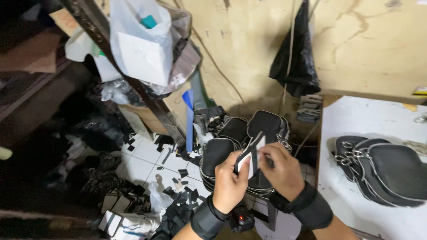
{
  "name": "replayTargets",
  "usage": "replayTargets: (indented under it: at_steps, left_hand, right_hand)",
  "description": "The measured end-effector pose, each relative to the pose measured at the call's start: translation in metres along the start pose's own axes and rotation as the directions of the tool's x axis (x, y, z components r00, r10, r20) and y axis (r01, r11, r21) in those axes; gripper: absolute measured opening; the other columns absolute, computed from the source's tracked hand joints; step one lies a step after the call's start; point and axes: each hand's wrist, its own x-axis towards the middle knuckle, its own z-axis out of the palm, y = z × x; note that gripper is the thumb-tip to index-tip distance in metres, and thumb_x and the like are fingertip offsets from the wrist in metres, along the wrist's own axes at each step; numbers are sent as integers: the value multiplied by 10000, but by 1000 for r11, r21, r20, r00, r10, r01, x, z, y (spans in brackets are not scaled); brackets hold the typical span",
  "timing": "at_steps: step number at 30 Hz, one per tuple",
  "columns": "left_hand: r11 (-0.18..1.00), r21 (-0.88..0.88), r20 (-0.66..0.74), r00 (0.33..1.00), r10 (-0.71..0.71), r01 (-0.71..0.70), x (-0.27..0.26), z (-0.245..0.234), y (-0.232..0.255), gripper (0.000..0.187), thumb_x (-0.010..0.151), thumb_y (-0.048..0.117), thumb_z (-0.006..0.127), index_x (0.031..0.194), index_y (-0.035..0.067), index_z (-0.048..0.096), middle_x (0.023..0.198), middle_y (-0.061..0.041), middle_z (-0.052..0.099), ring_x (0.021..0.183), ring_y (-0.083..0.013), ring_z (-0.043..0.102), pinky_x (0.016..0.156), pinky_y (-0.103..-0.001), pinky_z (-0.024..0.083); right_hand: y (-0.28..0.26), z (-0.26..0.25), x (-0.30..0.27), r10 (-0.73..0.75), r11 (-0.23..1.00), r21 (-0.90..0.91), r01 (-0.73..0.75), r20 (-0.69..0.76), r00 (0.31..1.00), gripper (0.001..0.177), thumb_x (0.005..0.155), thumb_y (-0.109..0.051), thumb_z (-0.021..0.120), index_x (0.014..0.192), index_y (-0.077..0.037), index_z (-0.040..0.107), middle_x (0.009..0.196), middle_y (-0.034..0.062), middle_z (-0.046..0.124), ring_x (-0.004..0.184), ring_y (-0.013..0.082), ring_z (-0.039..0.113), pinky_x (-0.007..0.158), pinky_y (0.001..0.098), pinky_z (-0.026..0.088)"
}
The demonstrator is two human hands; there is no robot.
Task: Trimming excess material and threads from small black pouches using scissors
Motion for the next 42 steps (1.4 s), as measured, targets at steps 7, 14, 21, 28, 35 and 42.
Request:
replayTargets:
  at_steps: [7, 14, 21, 28, 35, 42]
  left_hand:
    - [999, -32, 37, 999, -10, 11, -1, -1, 1, 204, 1012, 150, 613, 1165, 44, 697, 929, -20, 716, 383, -48, 339, 320, -235, 257]
    - [969, -215, 10, 992, -125, 124, 4, -13, -16, 199, 973, 172, 677, 1123, 43, 702, 978, -43, 769, 656, -89, 588, 547, -241, 452]
    - [836, -510, 76, 979, -191, 203, 6, -20, -35, 190, 923, 126, 769, 1083, 50, 700, 997, -41, 736, 878, -116, 662, 761, -257, 555]
    - [942, -313, 2, 992, -128, 123, 17, -32, -21, 239, 912, 166, 782, 1136, 95, 742, 1072, -31, 780, 962, -86, 721, 882, -229, 557]
    - [942, -333, -12, 998, -54, 47, 11, -27, -15, 150, 991, 102, 681, 1108, 28, 739, 1036, -87, 791, 935, -128, 745, 858, -261, 607]
    - [966, -258, -37, 999, -9, -1, 7, -22, -2, 183, 1000, 117, 657, 1116, 3, 740, 1066, -110, 789, 1000, -153, 757, 934, -268, 607]
  right_hand:
    - [-6, 3, 5, -194, 976, -108, 192, -15, 981, 132, 980, -93, 678, 1056, 15, 678, 1015, 127, 674, 867, 233, 696, 777, 329, 594]
    - [0, -13, 10, -32, 999, -5, 32, -25, 999, 153, 955, -134, 682, 1044, -9, 672, 1067, 121, 701, 966, 223, 679, 874, 331, 557]
    - [20, -12, 12, 427, 801, 358, -480, 221, 877, 519, 927, -176, 690, 1395, -88, 484, 1032, 64, 618, 977, 159, 629, 819, 289, 535]
    - [16, -9, 6, 282, 865, 360, -349, 226, 932, 422, 943, -155, 669, 1329, -42, 542, 1185, 111, 695, 1122, 179, 683, 930, 290, 544]
    - [-8, -2, 11, -71, 996, -57, 69, -31, 997, 320, 947, -246, 694, 1204, -60, 657, 1251, 119, 607, 1188, 272, 549, 1042, 425, 419]
    - [-26, 3, 20, -432, 885, -181, 429, 23, 901, 141, 963, -29, 685, 1078, 54, 694, 1000, 155, 660, 855, 272, 648, 803, 400, 561]
